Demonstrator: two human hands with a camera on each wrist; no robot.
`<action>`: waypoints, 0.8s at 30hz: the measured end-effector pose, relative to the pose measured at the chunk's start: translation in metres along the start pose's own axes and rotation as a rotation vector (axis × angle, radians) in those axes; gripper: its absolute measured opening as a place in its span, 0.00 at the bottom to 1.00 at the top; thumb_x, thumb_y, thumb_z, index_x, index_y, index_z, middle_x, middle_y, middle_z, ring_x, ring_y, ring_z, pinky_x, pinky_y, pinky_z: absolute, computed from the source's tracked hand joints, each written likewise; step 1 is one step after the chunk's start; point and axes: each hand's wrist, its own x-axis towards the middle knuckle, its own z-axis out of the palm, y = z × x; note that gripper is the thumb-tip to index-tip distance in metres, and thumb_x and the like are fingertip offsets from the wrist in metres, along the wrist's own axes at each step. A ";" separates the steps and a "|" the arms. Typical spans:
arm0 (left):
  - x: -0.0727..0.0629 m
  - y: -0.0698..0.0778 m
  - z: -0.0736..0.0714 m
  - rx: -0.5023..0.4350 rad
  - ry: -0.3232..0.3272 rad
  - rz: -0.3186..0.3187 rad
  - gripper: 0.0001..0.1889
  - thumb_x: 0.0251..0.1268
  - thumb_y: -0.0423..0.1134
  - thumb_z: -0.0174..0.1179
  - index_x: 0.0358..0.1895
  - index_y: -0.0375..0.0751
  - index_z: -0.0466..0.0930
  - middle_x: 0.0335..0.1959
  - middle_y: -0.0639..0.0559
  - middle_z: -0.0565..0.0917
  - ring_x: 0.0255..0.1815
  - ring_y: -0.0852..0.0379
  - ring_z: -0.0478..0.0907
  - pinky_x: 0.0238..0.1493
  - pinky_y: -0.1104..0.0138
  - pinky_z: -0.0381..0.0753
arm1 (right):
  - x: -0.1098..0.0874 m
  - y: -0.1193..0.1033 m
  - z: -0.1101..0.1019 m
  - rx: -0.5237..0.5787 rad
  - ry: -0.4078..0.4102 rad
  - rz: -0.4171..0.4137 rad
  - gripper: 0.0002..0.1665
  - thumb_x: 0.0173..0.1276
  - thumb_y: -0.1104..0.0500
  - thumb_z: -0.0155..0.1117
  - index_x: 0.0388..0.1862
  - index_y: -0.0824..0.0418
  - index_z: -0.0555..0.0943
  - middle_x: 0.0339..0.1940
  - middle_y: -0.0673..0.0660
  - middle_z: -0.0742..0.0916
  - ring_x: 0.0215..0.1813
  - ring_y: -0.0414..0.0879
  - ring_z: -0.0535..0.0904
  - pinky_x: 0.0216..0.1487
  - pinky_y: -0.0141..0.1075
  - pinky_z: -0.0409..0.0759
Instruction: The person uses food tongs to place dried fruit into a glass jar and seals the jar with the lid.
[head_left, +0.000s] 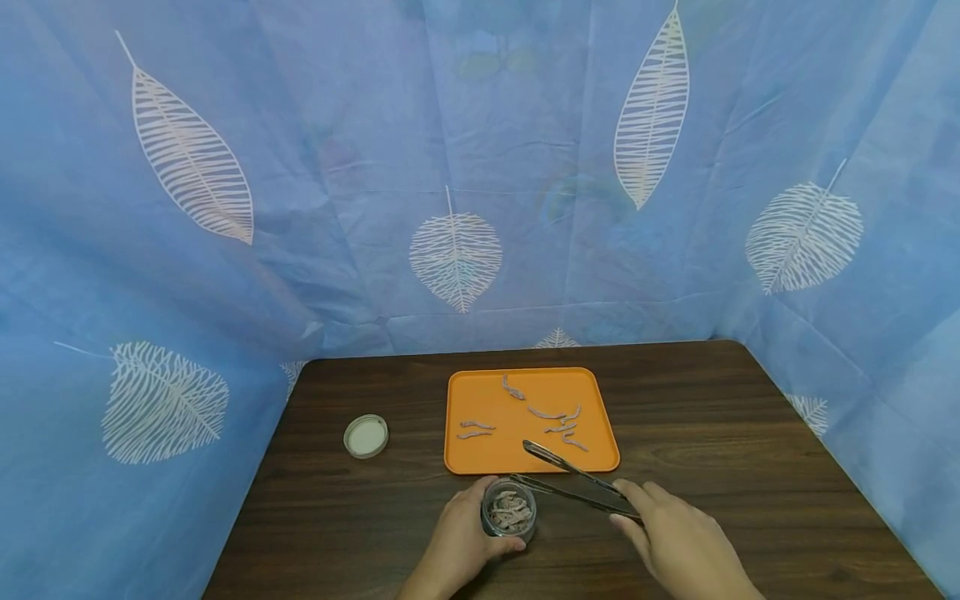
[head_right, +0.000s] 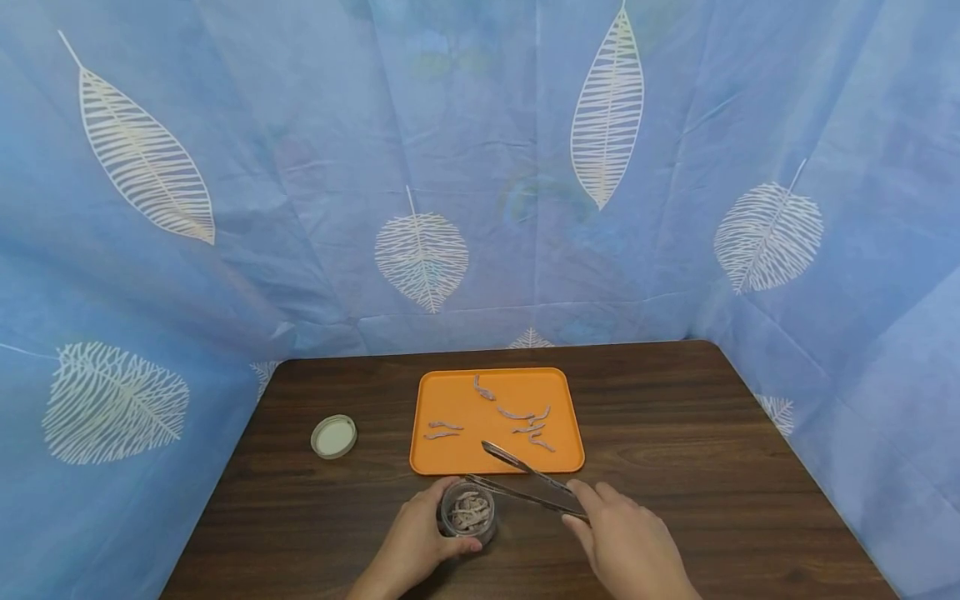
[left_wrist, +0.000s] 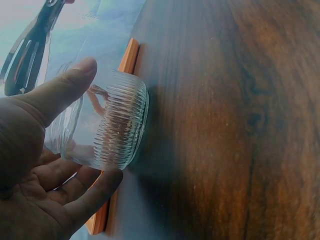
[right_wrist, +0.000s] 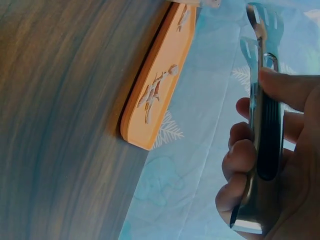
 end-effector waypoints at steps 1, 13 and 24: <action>0.000 0.000 0.000 -0.001 0.000 0.000 0.50 0.40 0.53 0.90 0.71 0.40 0.78 0.62 0.44 0.88 0.61 0.41 0.85 0.63 0.43 0.84 | 0.001 0.000 0.000 0.009 0.008 0.006 0.26 0.74 0.41 0.74 0.67 0.48 0.85 0.45 0.45 0.90 0.34 0.37 0.85 0.31 0.37 0.83; 0.000 -0.001 -0.002 -0.005 -0.005 -0.002 0.51 0.40 0.54 0.90 0.71 0.38 0.77 0.62 0.43 0.88 0.60 0.39 0.85 0.62 0.42 0.85 | 0.003 0.010 0.003 0.007 0.150 -0.049 0.23 0.75 0.46 0.74 0.61 0.56 0.86 0.47 0.52 0.91 0.37 0.46 0.89 0.36 0.43 0.89; 0.001 -0.004 -0.001 -0.039 -0.015 -0.036 0.52 0.39 0.55 0.90 0.71 0.39 0.76 0.61 0.41 0.89 0.59 0.36 0.86 0.59 0.39 0.85 | 0.008 0.023 -0.001 0.005 0.241 -0.049 0.28 0.70 0.51 0.79 0.65 0.57 0.85 0.40 0.50 0.91 0.29 0.39 0.84 0.31 0.37 0.84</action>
